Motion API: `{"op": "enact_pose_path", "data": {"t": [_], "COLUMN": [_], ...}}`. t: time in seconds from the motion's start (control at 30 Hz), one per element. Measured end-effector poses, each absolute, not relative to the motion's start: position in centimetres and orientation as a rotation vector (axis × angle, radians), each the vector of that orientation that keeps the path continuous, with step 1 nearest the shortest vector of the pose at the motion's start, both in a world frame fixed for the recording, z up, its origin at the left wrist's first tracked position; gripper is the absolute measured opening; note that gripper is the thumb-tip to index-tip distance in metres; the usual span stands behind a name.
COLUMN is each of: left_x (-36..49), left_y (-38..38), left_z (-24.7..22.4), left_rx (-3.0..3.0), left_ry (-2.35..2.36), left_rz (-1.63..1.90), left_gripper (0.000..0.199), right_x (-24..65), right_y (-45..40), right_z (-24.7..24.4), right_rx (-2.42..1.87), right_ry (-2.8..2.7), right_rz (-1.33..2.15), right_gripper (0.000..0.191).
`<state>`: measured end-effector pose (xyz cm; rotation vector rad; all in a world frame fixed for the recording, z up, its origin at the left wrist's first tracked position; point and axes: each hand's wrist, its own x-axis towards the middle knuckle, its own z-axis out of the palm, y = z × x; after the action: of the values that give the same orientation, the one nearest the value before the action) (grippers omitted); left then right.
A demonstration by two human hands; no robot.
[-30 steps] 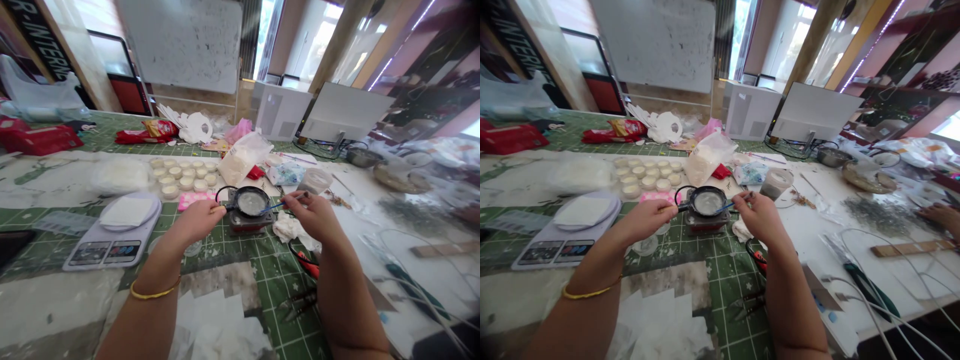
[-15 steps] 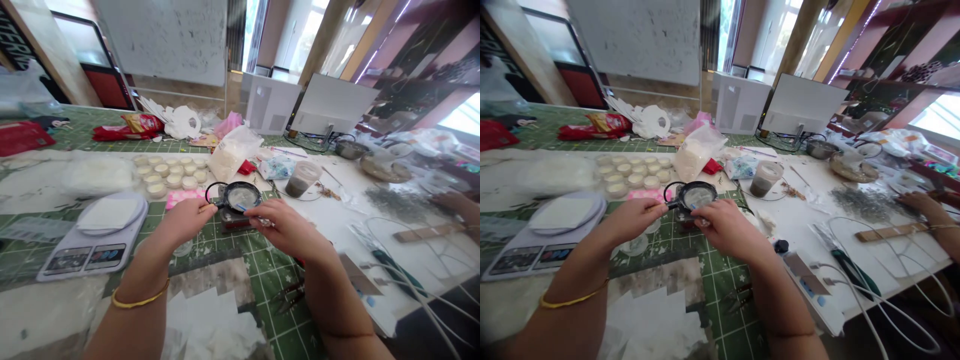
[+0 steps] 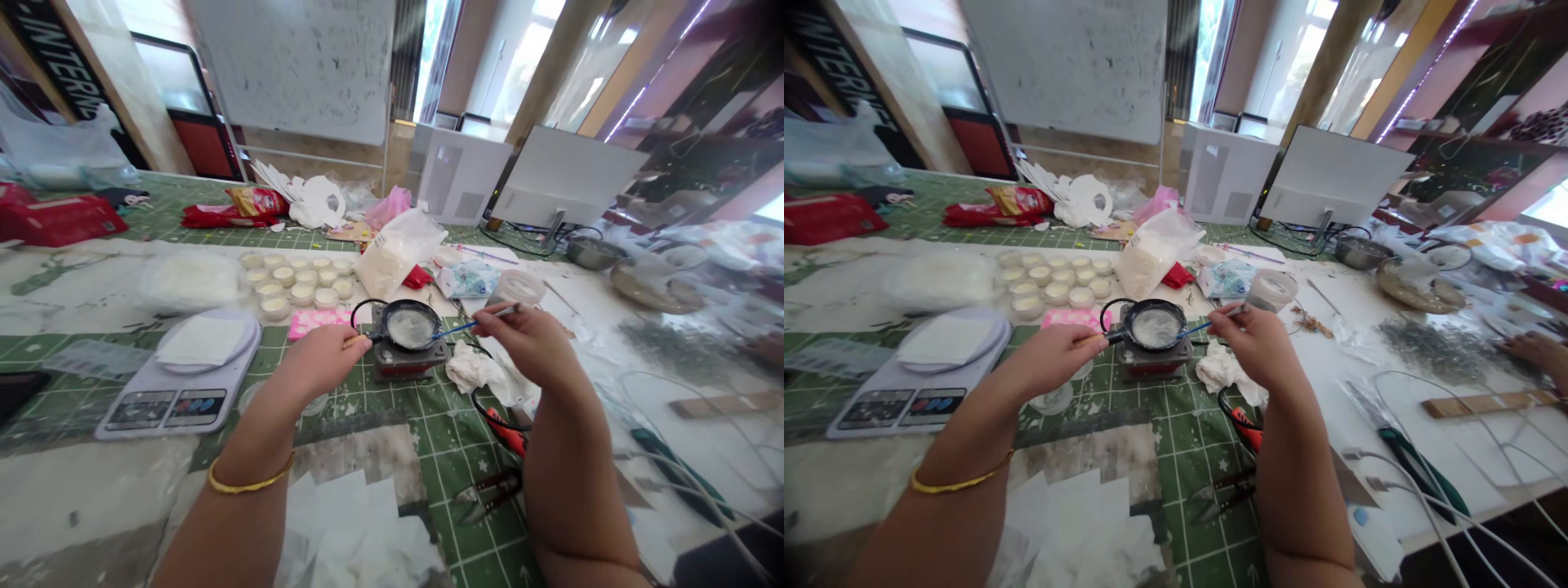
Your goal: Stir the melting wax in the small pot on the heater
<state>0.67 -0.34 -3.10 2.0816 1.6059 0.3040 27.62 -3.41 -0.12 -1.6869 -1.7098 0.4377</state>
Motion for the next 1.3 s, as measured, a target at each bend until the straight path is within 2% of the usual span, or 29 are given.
{"op": "enact_pose_path", "data": {"t": [0.13, 0.33, 0.5, 0.67, 0.87, 1.3], "left_x": [0.8, 0.8, 0.9, 0.8, 0.5, 0.6], "left_y": [-0.4, -0.5, -0.6, -0.6, -0.5, -0.4], "left_z": [-2.8, -2.7, -2.5, -2.7, -3.1, -3.3], "left_rx": [2.077, 2.083, 2.083, 2.083, 2.081, 2.092], "left_ry": [1.621, 1.606, 1.617, 1.613, 1.601, 1.604], "left_rz": [0.28, 0.265, 0.266, 0.284, 0.302, 0.334], "left_gripper": [0.039, 0.038, 0.038, 0.037, 0.037, 0.036], "right_x": [28.2, 27.6, 28.6, 26.6, 26.2, 26.0], "right_y": [-2.6, -1.7, -0.9, -0.1, 1.7, 5.4], "right_z": [-0.5, -1.3, -1.9, -2.6, -3.4, 0.4], "right_rx": [-1.631, -1.697, -1.687, -1.482, -1.584, -1.781], "right_ry": [-1.462, -1.579, -1.378, -1.381, -1.44, -1.736], "right_rz": [0.429, 0.389, 0.294, 0.299, 0.244, 0.215], "right_gripper": [0.035, 0.038, 0.041, 0.039, 0.036, 0.033]}}
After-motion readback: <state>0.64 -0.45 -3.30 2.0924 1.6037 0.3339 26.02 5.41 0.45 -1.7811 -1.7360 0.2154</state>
